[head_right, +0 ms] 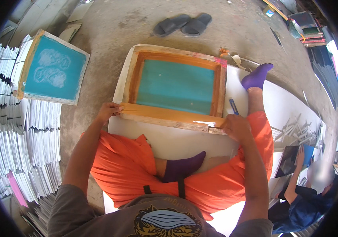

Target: The person sits on the floor and applies masking tape to the edges of a wooden screen printing frame. They repeatedly tear strips of tape and press them onto the frame's perimeter to seal the edges.

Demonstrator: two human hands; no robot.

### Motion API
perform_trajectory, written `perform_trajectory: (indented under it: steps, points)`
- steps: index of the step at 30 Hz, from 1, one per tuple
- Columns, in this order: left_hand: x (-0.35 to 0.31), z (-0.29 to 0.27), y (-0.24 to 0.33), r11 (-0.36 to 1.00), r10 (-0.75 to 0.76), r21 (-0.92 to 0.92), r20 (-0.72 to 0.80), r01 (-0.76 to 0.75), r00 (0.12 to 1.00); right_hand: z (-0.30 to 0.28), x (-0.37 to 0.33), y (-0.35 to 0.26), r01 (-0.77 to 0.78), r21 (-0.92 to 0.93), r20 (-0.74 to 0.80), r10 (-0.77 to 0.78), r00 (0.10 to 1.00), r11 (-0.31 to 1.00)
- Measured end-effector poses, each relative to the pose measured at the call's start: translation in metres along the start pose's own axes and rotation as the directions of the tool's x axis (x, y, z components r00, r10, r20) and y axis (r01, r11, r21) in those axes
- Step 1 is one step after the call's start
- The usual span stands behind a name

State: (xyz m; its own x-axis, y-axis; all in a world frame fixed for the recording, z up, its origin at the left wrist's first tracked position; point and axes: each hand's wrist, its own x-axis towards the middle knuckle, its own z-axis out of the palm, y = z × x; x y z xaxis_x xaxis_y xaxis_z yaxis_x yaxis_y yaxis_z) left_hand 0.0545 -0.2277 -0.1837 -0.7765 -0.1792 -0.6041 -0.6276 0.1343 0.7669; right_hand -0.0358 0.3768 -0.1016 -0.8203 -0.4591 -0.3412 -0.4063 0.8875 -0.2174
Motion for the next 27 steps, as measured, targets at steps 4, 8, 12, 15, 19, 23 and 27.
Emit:
perform_trajectory:
  steps: [4, 8, 12, 15, 19, 23, 27]
  points:
    - [0.001, 0.004, 0.001, 0.999, 0.02, 0.034, -0.051, -0.018, 0.998, -0.004, 0.005, -0.001, 0.059, -0.139, 0.063, -0.051, 0.997, 0.989]
    - [-0.006, 0.005, 0.005, 0.997, 0.063, 0.042, -0.052, -0.061, 0.997, -0.014, 0.008, -0.015, 0.009, -0.095, 0.076, -0.002, 0.997, 0.995]
    - [-0.01, 0.006, 0.01, 0.998, 0.053, 0.018, -0.059, -0.052, 0.997, -0.017, 0.011, -0.011, -0.111, 0.341, -0.059, 0.139, 0.989, 0.933]
    - [-0.009, 0.008, 0.012, 0.999, 0.044, 0.012, -0.063, -0.043, 0.997, 0.002, 0.042, 0.03, -0.339, 0.25, -0.125, 0.377, 0.918, 0.907]
    - [-0.008, 0.004, 0.009, 0.999, 0.044, 0.006, -0.063, -0.044, 0.997, -0.005, 0.073, 0.045, -0.572, 0.021, 0.108, 0.567, 0.817, 0.82]
    - [-0.008, 0.004, 0.008, 0.999, 0.044, 0.005, -0.064, -0.043, 0.997, 0.013, 0.088, 0.055, -0.558, -0.032, 0.164, 0.555, 0.815, 0.829]
    - [-0.005, 0.005, 0.006, 0.998, 0.056, -0.021, -0.056, -0.057, 0.997, 0.028, 0.088, 0.066, -0.595, 0.03, -0.095, 0.595, 0.798, 0.803]
